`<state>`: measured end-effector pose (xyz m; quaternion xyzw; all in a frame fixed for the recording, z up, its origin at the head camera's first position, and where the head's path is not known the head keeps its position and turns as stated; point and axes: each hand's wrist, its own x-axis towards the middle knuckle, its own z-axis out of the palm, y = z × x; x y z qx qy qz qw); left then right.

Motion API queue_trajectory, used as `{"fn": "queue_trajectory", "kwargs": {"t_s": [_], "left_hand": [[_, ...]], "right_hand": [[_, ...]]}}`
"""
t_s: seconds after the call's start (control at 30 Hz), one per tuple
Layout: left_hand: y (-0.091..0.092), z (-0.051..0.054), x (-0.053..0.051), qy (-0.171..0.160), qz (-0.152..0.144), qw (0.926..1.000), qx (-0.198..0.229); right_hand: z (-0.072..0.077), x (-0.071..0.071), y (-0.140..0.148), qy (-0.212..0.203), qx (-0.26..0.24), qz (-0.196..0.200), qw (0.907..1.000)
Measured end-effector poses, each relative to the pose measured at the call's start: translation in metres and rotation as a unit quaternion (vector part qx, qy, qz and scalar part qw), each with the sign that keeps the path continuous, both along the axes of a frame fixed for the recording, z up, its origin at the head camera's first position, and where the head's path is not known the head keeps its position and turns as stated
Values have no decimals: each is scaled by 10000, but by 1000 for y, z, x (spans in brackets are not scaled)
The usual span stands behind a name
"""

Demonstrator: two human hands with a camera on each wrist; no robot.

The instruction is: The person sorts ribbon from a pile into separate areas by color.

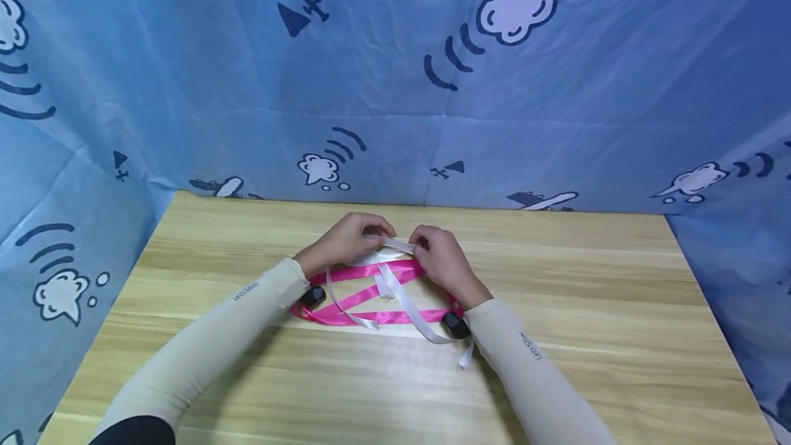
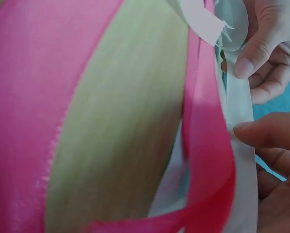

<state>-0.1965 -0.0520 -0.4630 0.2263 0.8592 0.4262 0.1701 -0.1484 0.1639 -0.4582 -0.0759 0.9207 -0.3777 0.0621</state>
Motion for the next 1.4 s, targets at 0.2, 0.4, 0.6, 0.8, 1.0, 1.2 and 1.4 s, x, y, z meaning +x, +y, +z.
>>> {"fn": "queue_trajectory", "kwargs": {"t_s": [0.2, 0.4, 0.6, 0.8, 1.0, 1.2, 1.4], "left_hand": [[-4, 11, -2, -164, 143, 9994, 262], [-11, 23, 1, -350, 187, 9982, 447], [-20, 32, 9, -253, 252, 9973, 637], [-26, 37, 17, -182, 361, 9963, 763], [-30, 40, 25, -332, 476, 9933, 996], [-36, 46, 31, -604, 722, 9866, 1331], [-43, 52, 34, -531, 802, 9831, 1560]], "right_hand": [[9, 1, 3, -40, -282, -170, 9995], [21, 4, 10, 62, -522, -240, 9983], [35, 9, 15, 214, -722, -266, 9968], [43, 15, 21, 191, -837, -272, 9959], [51, 22, 24, 79, -1065, -227, 9940], [56, 25, 25, -58, -1256, -323, 9915], [61, 30, 28, -150, -1463, -449, 9881]]}}
